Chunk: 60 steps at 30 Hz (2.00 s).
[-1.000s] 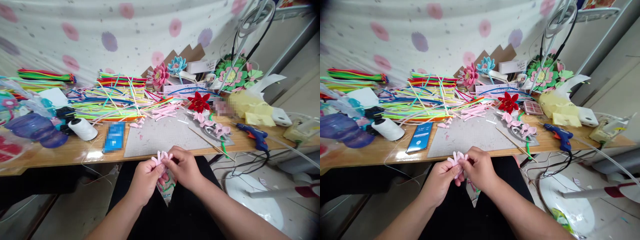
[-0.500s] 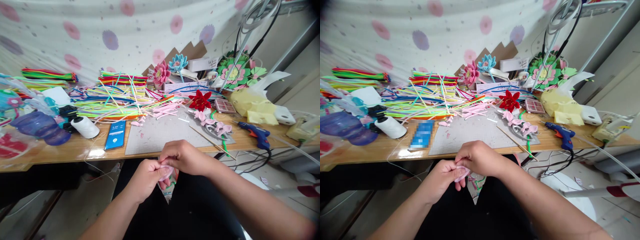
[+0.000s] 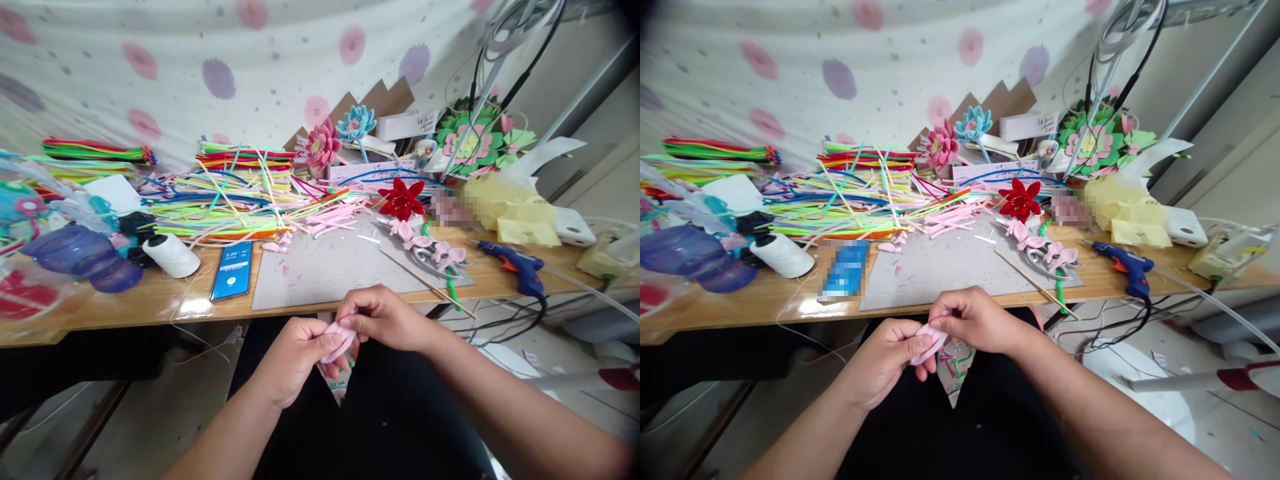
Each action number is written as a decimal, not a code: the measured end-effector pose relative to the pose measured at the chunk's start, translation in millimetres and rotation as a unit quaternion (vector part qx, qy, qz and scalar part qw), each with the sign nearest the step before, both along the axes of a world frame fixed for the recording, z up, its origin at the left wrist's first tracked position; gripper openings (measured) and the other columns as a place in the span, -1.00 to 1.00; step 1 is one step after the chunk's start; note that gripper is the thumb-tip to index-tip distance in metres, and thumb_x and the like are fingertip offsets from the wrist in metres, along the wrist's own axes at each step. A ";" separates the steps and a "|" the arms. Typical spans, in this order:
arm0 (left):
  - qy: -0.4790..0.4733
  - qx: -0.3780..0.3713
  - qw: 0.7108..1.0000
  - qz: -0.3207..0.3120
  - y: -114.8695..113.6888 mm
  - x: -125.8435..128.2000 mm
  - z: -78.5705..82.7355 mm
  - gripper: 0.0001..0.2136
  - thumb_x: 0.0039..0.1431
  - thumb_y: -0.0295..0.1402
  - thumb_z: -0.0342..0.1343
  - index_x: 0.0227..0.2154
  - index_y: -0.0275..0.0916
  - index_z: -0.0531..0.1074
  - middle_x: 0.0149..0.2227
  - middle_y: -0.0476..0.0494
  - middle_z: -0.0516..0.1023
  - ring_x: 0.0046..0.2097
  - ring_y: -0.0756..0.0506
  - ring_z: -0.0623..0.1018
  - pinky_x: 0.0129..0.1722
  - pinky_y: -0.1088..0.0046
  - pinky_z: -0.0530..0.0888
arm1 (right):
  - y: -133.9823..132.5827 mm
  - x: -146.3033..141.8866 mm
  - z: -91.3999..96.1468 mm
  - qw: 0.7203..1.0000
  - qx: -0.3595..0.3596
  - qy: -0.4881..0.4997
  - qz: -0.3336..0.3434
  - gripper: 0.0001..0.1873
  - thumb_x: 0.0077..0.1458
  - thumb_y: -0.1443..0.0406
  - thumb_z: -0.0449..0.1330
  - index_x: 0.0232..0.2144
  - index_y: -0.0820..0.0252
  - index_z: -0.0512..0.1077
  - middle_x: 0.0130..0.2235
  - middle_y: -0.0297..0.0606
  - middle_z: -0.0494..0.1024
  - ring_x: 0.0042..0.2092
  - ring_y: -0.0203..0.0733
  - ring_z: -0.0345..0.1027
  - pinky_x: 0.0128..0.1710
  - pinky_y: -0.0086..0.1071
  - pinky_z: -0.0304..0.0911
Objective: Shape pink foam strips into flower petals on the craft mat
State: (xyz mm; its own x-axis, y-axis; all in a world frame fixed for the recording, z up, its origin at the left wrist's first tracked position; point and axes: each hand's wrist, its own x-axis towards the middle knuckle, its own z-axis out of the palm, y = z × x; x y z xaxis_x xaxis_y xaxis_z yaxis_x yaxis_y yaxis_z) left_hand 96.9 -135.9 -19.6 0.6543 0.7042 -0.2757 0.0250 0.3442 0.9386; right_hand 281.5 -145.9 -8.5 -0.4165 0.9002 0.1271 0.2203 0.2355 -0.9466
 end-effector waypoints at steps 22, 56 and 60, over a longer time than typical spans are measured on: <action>0.029 0.126 0.970 0.206 -4.5 9.3 -4.9 -0.74 0.14 -0.20 0.05 -0.48 -0.31 0.43 -0.60 0.00 0.38 -0.54 0.04 0.35 -0.52 0.53 0.30 | -15.3 -42.6 -19.6 0.957 0.002 0.155 -0.244 -0.77 -0.07 0.37 0.19 -0.28 0.16 0.32 -0.42 -0.36 0.43 -0.41 -0.32 0.32 -0.42 -0.42 0.27; 0.026 0.107 0.988 0.104 15.4 -4.1 15.9 -0.82 0.04 -0.32 0.15 -0.57 -0.30 0.39 -0.62 0.02 0.39 -0.54 0.06 0.34 -0.52 0.57 0.28 | -5.8 -18.0 -17.0 0.907 0.342 -0.197 -0.145 -0.65 0.17 0.23 0.08 -0.04 0.30 0.39 -0.39 -0.15 0.50 -0.37 -0.20 0.38 -0.39 -0.35 0.33; -0.097 0.038 0.968 0.230 6.4 9.4 2.1 -0.87 0.03 -0.31 0.18 -0.42 -0.29 0.45 -0.49 -0.01 0.45 -0.43 0.04 0.40 -0.38 0.51 0.38 | -7.8 -26.9 -25.5 0.918 0.300 -0.123 -0.229 -0.68 0.15 0.23 0.11 -0.05 0.19 0.41 -0.41 -0.21 0.49 -0.39 -0.23 0.37 -0.39 -0.37 0.33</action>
